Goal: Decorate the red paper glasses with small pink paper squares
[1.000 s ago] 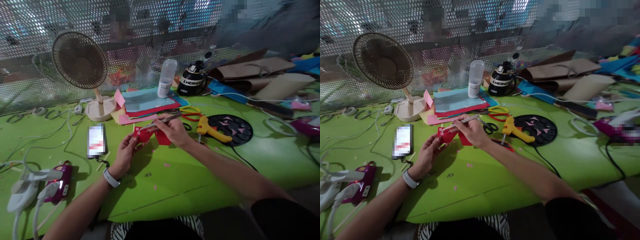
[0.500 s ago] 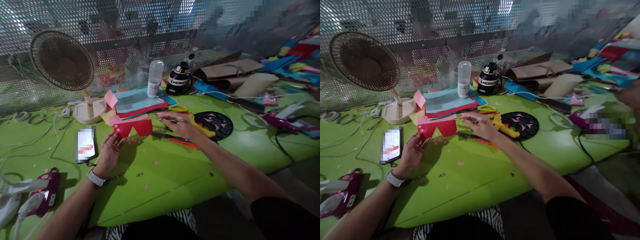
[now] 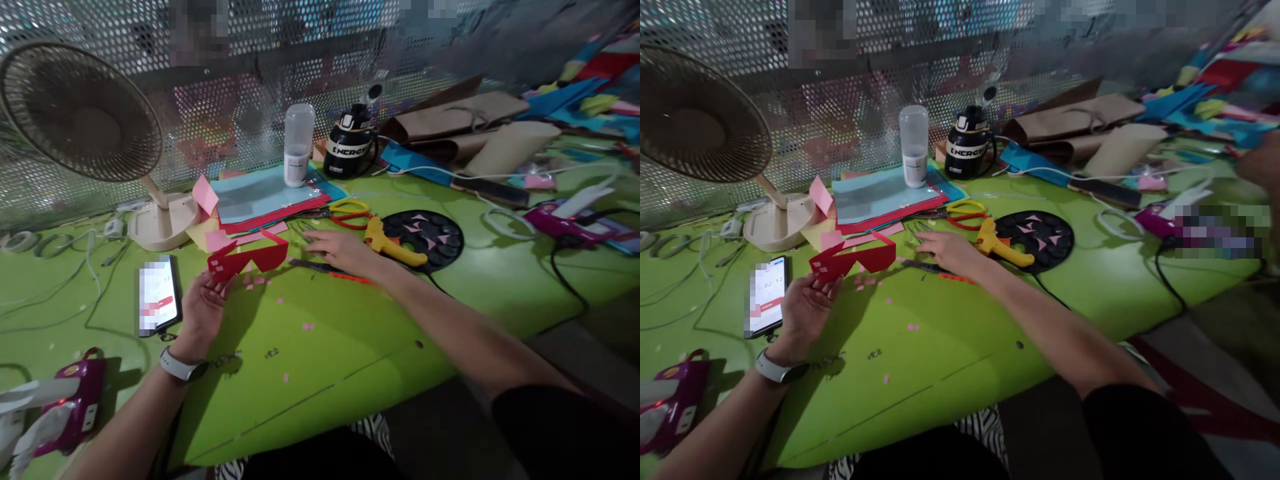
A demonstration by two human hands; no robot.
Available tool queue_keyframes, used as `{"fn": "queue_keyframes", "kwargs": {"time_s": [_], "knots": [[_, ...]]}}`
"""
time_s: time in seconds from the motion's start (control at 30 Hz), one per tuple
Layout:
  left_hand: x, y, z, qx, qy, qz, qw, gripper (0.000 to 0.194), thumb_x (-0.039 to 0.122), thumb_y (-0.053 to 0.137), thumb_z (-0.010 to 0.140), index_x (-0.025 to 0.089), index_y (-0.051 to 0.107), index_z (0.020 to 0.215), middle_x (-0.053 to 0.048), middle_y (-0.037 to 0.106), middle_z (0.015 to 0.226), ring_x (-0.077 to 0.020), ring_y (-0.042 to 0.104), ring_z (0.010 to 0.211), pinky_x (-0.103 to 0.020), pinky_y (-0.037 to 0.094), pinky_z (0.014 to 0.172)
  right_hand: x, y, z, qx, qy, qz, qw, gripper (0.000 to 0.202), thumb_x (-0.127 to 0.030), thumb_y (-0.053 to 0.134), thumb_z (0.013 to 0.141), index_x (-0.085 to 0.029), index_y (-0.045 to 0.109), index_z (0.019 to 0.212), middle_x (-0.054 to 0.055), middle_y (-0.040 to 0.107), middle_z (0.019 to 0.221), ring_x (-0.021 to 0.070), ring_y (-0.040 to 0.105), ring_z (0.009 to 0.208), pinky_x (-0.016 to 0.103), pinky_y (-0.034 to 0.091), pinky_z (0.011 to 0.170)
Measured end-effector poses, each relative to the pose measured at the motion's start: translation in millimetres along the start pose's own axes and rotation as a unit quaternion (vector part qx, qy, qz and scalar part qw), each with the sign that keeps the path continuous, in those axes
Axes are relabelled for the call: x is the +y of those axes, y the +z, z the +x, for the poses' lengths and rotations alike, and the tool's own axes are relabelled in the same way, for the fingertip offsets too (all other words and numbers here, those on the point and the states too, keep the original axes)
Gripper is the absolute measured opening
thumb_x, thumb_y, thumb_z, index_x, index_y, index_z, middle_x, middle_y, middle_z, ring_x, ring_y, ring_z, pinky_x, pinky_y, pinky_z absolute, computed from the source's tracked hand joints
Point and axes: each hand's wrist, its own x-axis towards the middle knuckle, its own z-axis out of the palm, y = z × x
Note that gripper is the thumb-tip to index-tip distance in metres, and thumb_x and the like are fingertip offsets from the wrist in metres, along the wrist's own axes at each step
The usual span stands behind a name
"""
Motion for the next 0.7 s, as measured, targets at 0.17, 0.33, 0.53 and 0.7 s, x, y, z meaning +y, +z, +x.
{"fn": "queue_keyframes", "kwargs": {"time_s": [0.17, 0.33, 0.53, 0.7], "knots": [[-0.4, 0.2, -1.9, -0.003, -0.008, 0.01, 1.0, 0.014, 0.005, 0.056, 0.062, 0.015, 0.063, 0.068, 0.0, 0.067, 0.06, -0.0113, 0.065, 0.054, -0.021, 0.06, 0.064, 1.0, -0.9, -2.5, -0.008, -0.001, -0.023, 1.0, 0.045, 0.001, 0.051, 0.079, -0.023, 0.074, 0.109, 0.005, 0.063, 0.135, 0.0228, 0.065, 0.117, 0.041, 0.054, 0.098], [0.9, 0.9, -0.3, 0.017, -0.032, -0.024, 0.999, 0.014, 0.003, 0.057, 0.067, 0.016, 0.063, 0.063, 0.003, 0.062, 0.053, -0.0069, 0.059, 0.048, -0.016, 0.058, 0.062, -2.1, -13.6, -6.5, 0.032, 0.032, -0.009, 0.999, 0.043, -0.006, 0.046, 0.086, -0.023, 0.071, 0.117, 0.005, 0.065, 0.132, 0.0223, 0.062, 0.12, 0.04, 0.052, 0.101], [1.8, 0.4, -0.4, 0.036, -0.054, -0.031, 0.997, 0.018, 0.006, 0.059, 0.079, 0.018, 0.064, 0.066, 0.002, 0.069, 0.062, -0.0078, 0.066, 0.057, -0.015, 0.057, 0.061, -3.5, -40.1, -14.6, 0.022, 0.093, -0.014, 0.995, 0.033, -0.019, 0.049, 0.089, -0.023, 0.074, 0.11, 0.006, 0.076, 0.109, 0.0269, 0.072, 0.098, 0.04, 0.055, 0.086], [-1.9, -3.2, -4.6, -0.048, -0.047, -0.011, 0.998, 0.011, 0.009, 0.066, 0.08, 0.019, 0.066, 0.076, 0.003, 0.073, 0.073, -0.0084, 0.07, 0.066, -0.018, 0.059, 0.072, -18.3, -41.2, -14.6, 0.031, 0.13, 0.156, 0.979, 0.027, -0.026, 0.055, 0.086, -0.024, 0.074, 0.105, 0.006, 0.078, 0.097, 0.0252, 0.072, 0.089, 0.039, 0.056, 0.08]]}}
